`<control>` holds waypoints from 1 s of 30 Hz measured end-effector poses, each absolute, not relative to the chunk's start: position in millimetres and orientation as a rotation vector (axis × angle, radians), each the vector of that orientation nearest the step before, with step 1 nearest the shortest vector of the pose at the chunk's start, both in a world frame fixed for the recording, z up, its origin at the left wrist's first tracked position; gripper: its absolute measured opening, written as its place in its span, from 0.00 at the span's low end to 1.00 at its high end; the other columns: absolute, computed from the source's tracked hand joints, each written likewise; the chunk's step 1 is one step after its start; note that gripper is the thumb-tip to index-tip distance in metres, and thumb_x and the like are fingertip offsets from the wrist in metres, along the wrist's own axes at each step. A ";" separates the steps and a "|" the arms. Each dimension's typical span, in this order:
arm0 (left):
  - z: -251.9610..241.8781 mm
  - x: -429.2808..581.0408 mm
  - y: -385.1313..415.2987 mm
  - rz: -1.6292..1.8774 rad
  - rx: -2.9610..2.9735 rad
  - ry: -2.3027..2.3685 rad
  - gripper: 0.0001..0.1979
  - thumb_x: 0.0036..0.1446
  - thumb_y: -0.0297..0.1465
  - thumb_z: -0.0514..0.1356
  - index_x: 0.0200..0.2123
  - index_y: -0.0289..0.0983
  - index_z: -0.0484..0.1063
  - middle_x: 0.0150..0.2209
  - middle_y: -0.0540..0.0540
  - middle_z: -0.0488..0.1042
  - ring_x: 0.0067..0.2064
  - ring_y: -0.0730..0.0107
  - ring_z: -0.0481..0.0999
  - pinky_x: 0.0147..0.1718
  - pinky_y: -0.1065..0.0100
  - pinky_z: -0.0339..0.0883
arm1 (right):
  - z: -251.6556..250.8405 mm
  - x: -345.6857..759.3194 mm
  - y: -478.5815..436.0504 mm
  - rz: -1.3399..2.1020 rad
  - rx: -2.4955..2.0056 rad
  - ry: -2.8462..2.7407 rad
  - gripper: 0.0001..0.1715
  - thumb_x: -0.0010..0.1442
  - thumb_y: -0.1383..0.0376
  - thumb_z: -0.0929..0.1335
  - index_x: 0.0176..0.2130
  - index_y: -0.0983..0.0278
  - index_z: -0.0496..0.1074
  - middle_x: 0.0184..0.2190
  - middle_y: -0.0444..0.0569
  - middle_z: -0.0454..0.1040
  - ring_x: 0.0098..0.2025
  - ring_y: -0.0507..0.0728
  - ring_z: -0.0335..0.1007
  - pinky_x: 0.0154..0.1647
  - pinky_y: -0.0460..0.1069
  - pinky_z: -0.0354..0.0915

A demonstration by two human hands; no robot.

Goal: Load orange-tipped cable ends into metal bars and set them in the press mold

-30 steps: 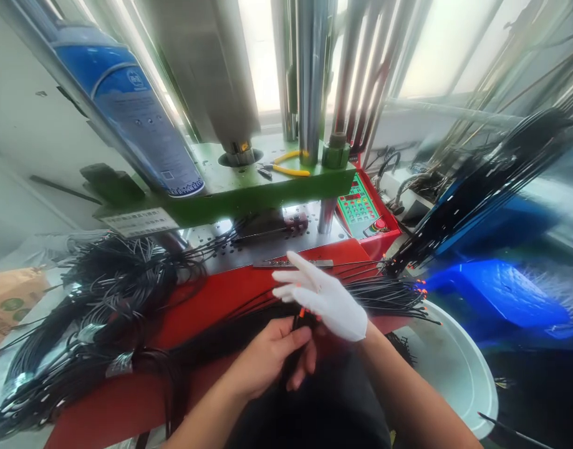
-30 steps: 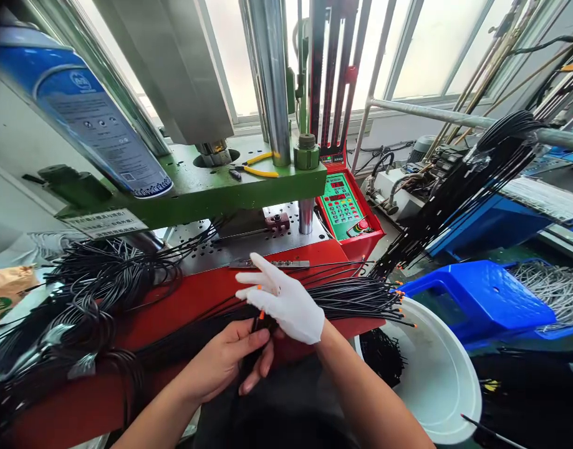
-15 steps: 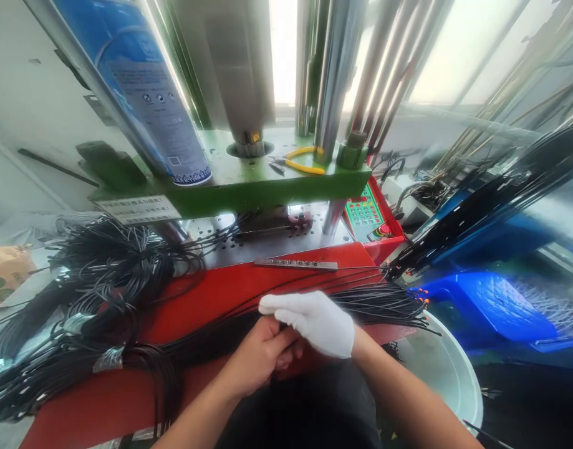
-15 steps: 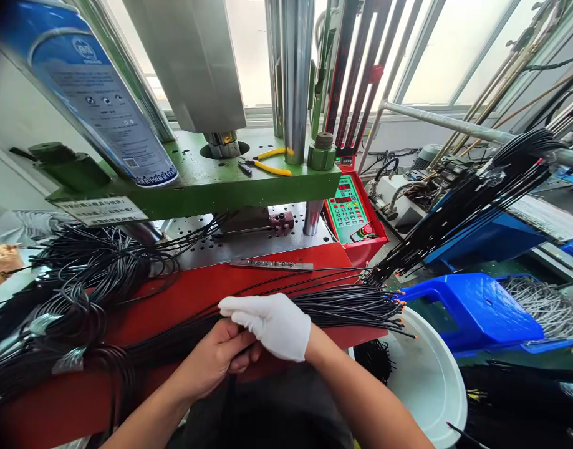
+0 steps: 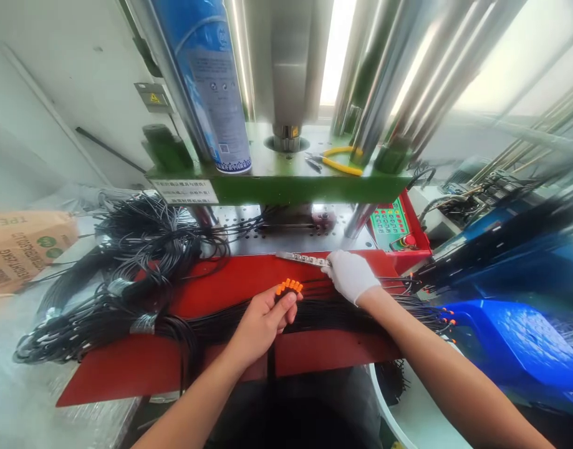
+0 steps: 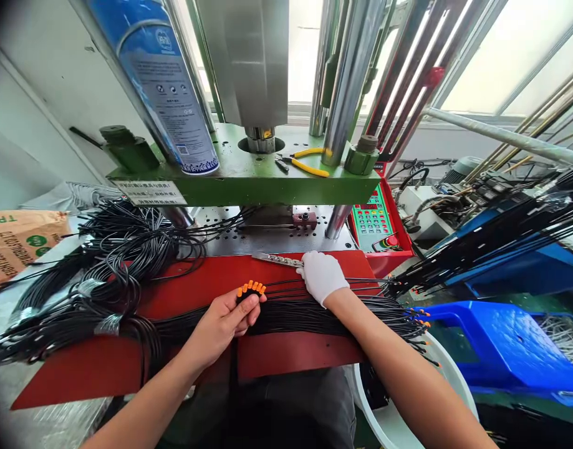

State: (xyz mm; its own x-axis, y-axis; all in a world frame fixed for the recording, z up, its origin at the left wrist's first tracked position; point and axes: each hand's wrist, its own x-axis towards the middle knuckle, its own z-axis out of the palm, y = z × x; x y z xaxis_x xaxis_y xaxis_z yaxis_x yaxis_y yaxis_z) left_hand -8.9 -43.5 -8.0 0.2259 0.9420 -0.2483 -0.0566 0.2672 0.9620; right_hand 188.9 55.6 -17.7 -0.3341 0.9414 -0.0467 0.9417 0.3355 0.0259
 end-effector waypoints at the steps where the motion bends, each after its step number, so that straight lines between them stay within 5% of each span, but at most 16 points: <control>1: -8.5 -8.2 -43.2 0.903 1.046 1.100 0.17 0.60 0.42 0.55 0.38 0.32 0.68 0.22 0.53 0.62 0.20 0.80 0.52 0.19 0.74 0.46 | -12.5 188.6 56.0 0.001 1.786 2.525 0.12 0.62 0.62 0.63 0.40 0.68 0.70 0.36 0.57 0.72 0.37 0.61 0.71 0.36 0.50 0.61; 7: -7.4 -3.9 -44.3 0.887 1.047 1.118 0.16 0.58 0.42 0.57 0.39 0.32 0.68 0.22 0.53 0.63 0.20 0.81 0.52 0.18 0.74 0.46 | 11.9 201.9 39.9 -0.314 2.055 2.484 0.08 0.56 0.66 0.65 0.38 0.64 0.71 0.32 0.53 0.74 0.33 0.59 0.70 0.32 0.49 0.59; 13: -11.1 2.7 -43.4 0.849 1.056 1.053 0.14 0.58 0.40 0.58 0.38 0.34 0.65 0.22 0.55 0.62 0.19 0.82 0.50 0.18 0.76 0.44 | 16.9 212.4 -15.0 -1.995 1.962 2.230 0.18 0.60 0.58 0.63 0.48 0.62 0.67 0.20 0.40 0.67 0.15 0.48 0.55 0.16 0.44 0.53; 17: -14.7 9.0 -42.1 0.831 1.063 1.041 0.12 0.57 0.38 0.59 0.36 0.36 0.62 0.22 0.56 0.61 0.19 0.83 0.49 0.17 0.76 0.44 | 13.2 208.0 -25.6 -2.572 1.944 1.934 0.29 0.62 0.47 0.58 0.39 0.68 0.72 0.15 0.40 0.60 0.14 0.47 0.53 0.15 0.43 0.52; 19: -14.3 11.3 -42.4 0.811 1.077 1.034 0.12 0.58 0.38 0.59 0.37 0.36 0.62 0.23 0.56 0.62 0.19 0.83 0.49 0.17 0.75 0.43 | 12.2 206.7 -24.6 -2.815 1.889 1.847 0.30 0.63 0.47 0.58 0.46 0.67 0.71 0.19 0.43 0.64 0.18 0.48 0.57 0.18 0.43 0.57; 23: -8.9 13.8 -44.7 0.729 1.162 1.042 0.12 0.60 0.38 0.56 0.33 0.33 0.66 0.25 0.50 0.69 0.18 0.82 0.55 0.19 0.73 0.49 | 19.7 204.7 -23.1 -2.983 1.738 1.974 0.31 0.60 0.54 0.65 0.60 0.60 0.61 0.31 0.45 0.68 0.26 0.49 0.62 0.25 0.45 0.64; 30: -3.2 14.3 -49.8 0.690 1.263 1.064 0.14 0.60 0.37 0.56 0.30 0.32 0.68 0.25 0.48 0.71 0.19 0.80 0.57 0.21 0.71 0.51 | 26.0 198.4 -20.5 -2.835 1.679 2.232 0.29 0.60 0.59 0.65 0.60 0.60 0.63 0.37 0.47 0.71 0.32 0.51 0.65 0.29 0.45 0.69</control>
State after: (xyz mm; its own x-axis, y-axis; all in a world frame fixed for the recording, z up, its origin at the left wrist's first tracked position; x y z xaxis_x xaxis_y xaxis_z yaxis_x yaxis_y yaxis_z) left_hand 14.3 -49.8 -3.2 0.3890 0.8869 -0.2492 0.1349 0.2127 0.9678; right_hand 198.4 -20.5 26.0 -0.3716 0.9245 -0.0845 -0.1348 -0.1438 -0.9804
